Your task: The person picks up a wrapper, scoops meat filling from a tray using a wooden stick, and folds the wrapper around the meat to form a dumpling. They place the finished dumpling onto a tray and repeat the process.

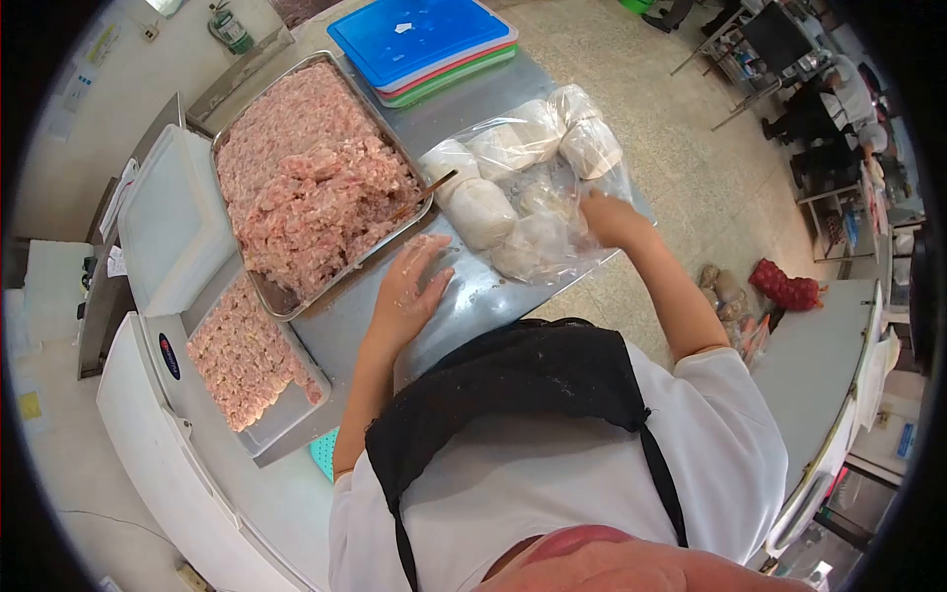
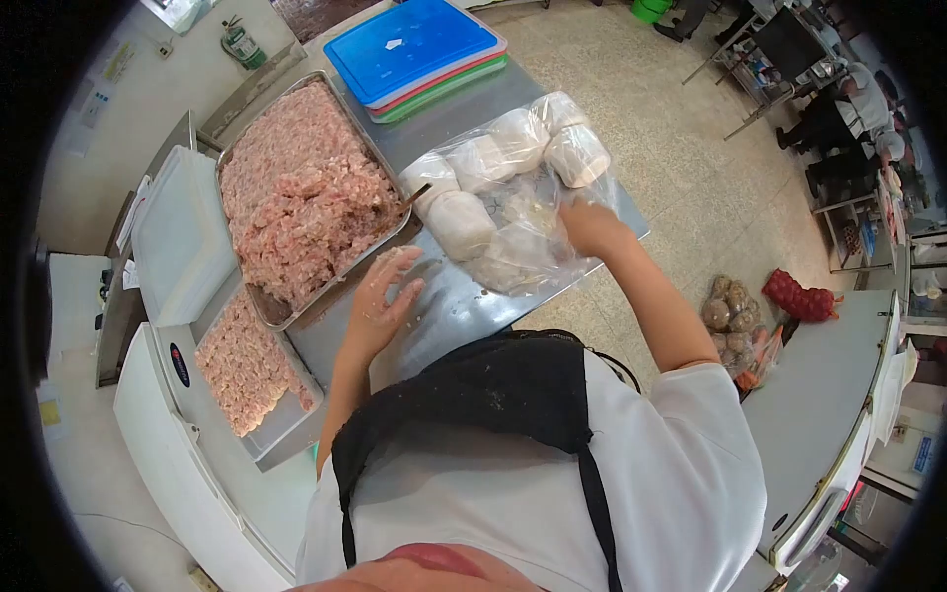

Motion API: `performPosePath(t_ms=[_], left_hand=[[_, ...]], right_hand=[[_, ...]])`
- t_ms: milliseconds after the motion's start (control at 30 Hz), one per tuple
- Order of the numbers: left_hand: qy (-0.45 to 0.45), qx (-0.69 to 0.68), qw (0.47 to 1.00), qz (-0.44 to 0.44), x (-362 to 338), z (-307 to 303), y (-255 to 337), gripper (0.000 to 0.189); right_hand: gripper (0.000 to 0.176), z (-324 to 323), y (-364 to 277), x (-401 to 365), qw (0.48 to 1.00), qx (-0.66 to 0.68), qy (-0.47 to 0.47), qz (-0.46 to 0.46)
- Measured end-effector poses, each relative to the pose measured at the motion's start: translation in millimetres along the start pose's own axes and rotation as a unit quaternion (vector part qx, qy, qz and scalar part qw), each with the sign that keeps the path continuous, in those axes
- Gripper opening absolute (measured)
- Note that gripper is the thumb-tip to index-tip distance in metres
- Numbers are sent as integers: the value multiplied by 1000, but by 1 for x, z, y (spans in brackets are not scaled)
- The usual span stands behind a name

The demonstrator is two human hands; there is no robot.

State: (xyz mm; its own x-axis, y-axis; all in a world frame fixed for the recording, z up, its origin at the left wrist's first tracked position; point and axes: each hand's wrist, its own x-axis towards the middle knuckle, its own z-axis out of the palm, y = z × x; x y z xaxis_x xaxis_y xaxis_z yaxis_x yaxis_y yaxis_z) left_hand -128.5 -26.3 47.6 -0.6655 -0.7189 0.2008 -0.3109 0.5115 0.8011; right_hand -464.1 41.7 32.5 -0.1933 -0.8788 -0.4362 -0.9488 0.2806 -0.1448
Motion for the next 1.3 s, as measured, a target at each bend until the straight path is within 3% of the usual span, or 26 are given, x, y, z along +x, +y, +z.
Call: performPosePath(t_ms=[33, 100, 167, 200, 267, 333, 433, 467, 533, 633, 667, 800, 867, 900, 967, 1067, 1233, 1300], left_hand=[[-7, 1, 1000, -7, 0, 6, -3, 38], [-15, 3, 1000, -13, 1, 13, -2, 37], [-17, -30, 998, -44, 3, 15, 4, 37], [-14, -28, 998, -47, 6, 16, 6, 37], [-6, -52, 996, -74, 8, 17, 8, 37], [-3, -41, 997, -65, 12, 23, 7, 38], [6, 6, 1000, -12, 21, 40, 3, 39], [13, 43, 999, 28, 25, 44, 2, 40], [7, 56, 998, 35, 29, 49, 1, 40], [4, 79, 995, 52, 29, 54, -1, 43], [12, 95, 994, 58, 31, 55, -3, 45], [54, 106, 993, -14, 26, 63, -13, 58], [52, 15, 994, -92, 27, 69, -18, 68], [58, 18, 993, -98, 26, 73, -20, 68], [63, -10, 990, -122, 24, 80, -26, 72], [57, -39, 993, -94, 23, 90, -33, 72], [80, -63, 991, -84, 13, 101, -38, 75], [33, -101, 989, -99, 8, 97, -37, 73]], right_hand=[[43, 4, 4, 1, 998, -31, -54, 8], [43, 3, 10, 7, 997, -31, -65, 16], [45, -10, 22, 11, 991, 122, 8, -58], [45, -14, 22, 16, 991, 122, 7, -62], [50, -15, 10, 24, 956, 223, 135, -134], [60, 26, 2, 40, 919, 106, 241, -294], [66, 51, -33, 33, 922, 27, 249, -296], [66, 47, -26, 37, 921, 26, 249, -298], [68, 37, -2, 43, 941, -87, 90, -314], [64, -1, 21, 34, 950, -14, 105, -294], [61, -27, 7, 22, 981, -22, 8, -191], [58, -48, -8, 19, 984, 21, 56, -170], [61, -22, -2, 56, 960, -33, 53, -273], [61, -18, -6, 59, 957, -34, 52, -282], [64, -11, -15, 63, 895, 242, 91, -364], [73, -4, -33, 57, 876, 279, 60, -389], [93, -2, -56, 59, 892, 145, 63, -424], [97, -8, -71, 45, 961, 34, 50, -272]])
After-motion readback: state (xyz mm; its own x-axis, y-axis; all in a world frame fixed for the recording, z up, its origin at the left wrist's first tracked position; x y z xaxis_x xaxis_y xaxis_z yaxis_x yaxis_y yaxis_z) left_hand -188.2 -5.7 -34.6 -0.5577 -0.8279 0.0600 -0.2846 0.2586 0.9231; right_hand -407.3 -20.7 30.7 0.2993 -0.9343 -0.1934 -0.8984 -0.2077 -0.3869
